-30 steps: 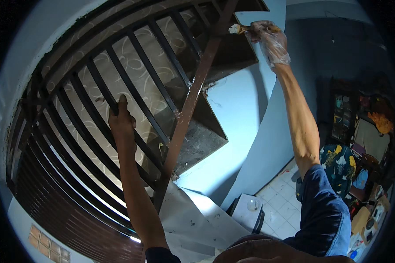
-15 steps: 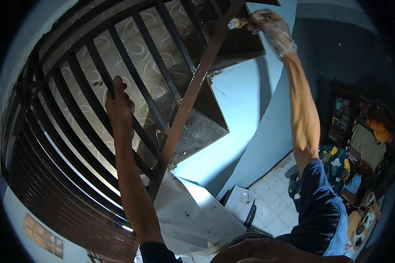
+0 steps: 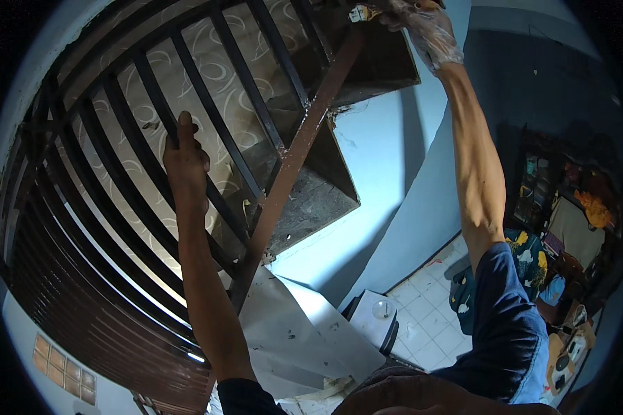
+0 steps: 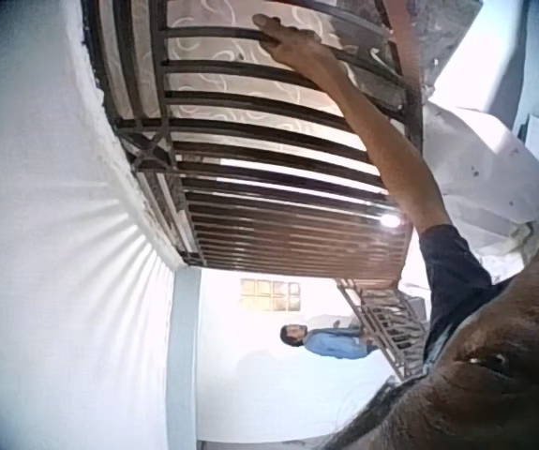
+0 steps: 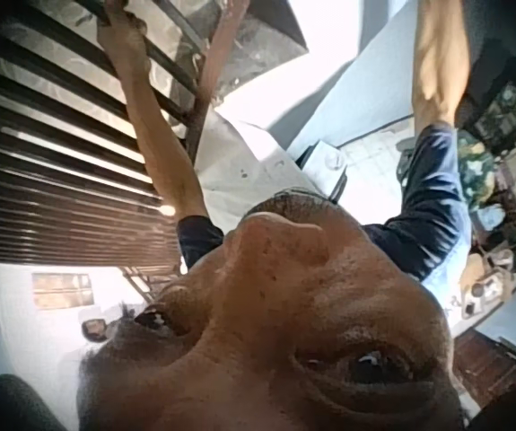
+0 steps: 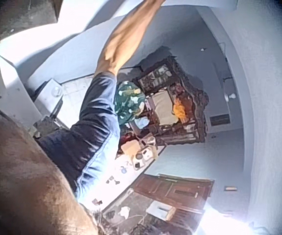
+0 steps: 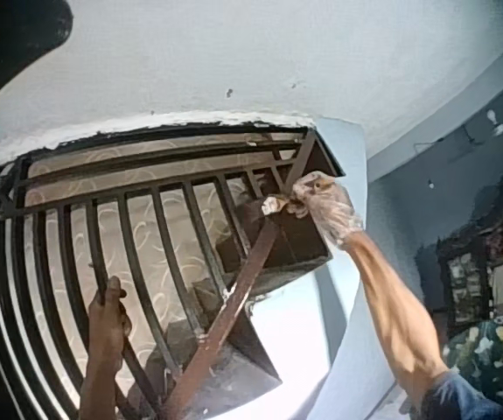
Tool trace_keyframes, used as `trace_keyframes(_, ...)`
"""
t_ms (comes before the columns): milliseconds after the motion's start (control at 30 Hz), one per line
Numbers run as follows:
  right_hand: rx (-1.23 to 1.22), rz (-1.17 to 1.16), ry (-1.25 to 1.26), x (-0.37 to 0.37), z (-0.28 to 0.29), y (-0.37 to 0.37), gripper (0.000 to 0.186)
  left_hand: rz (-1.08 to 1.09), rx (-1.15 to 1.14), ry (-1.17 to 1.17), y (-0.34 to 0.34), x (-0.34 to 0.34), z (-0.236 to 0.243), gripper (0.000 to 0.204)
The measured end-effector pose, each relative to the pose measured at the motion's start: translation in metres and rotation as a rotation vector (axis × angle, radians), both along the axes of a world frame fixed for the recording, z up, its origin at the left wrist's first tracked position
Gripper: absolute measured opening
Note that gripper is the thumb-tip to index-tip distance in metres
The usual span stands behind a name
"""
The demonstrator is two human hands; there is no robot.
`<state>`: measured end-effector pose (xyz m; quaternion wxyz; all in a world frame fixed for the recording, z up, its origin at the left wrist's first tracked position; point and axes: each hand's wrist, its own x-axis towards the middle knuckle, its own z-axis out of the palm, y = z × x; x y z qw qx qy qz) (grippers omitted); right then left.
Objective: Painting a metal staircase railing with a brush.
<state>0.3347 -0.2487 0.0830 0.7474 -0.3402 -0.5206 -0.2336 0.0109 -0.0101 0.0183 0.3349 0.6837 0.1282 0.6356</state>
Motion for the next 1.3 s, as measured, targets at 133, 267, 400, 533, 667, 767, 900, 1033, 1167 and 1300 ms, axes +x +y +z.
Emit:
trace_keyframes(133,0.017,0.029,-0.044,-0.002,0.009,-0.006,0.012,-0.051,0.001,-0.024,0.002,0.005,0.004,0.062)
trace_keyframes(267,0.037,0.080,-0.106,-0.008,0.022,-0.009,0.012,-0.026,0.012,-0.039,0.000,0.001,0.002,0.060)
trace_keyframes(400,-0.005,-0.047,-0.002,0.000,0.034,-0.008,0.013,-0.085,0.008,-0.036,-0.002,0.005,0.000,0.058)
trace_keyframes(533,-0.115,-0.172,-0.065,-0.007,0.048,0.000,0.013,-0.059,0.020,0.000,0.002,0.001,0.003,0.072)
trace_keyframes(667,0.038,0.136,-0.066,-0.006,0.049,-0.011,0.013,-0.040,0.036,-0.010,0.000,0.002,0.001,0.070)
trace_keyframes(767,-0.032,-0.116,-0.069,-0.007,0.057,-0.006,0.014,-0.072,0.035,-0.017,0.004,0.005,0.004,0.072)
trace_keyframes(900,-0.091,-0.114,-0.053,-0.006,0.055,-0.008,0.013,-0.048,0.022,-0.014,0.003,0.003,0.003,0.070)
trace_keyframes(1033,0.077,0.098,-0.001,-0.012,0.056,-0.007,0.014,-0.045,0.012,-0.023,0.002,0.002,0.000,0.068)
trace_keyframes(1167,-0.002,-0.128,-0.021,-0.008,0.070,-0.009,0.011,-0.089,0.012,-0.022,0.000,0.006,0.003,0.071)
trace_keyframes(1300,0.036,0.040,-0.094,0.002,0.070,0.010,0.011,-0.042,0.023,-0.021,0.006,0.002,0.001,0.065)
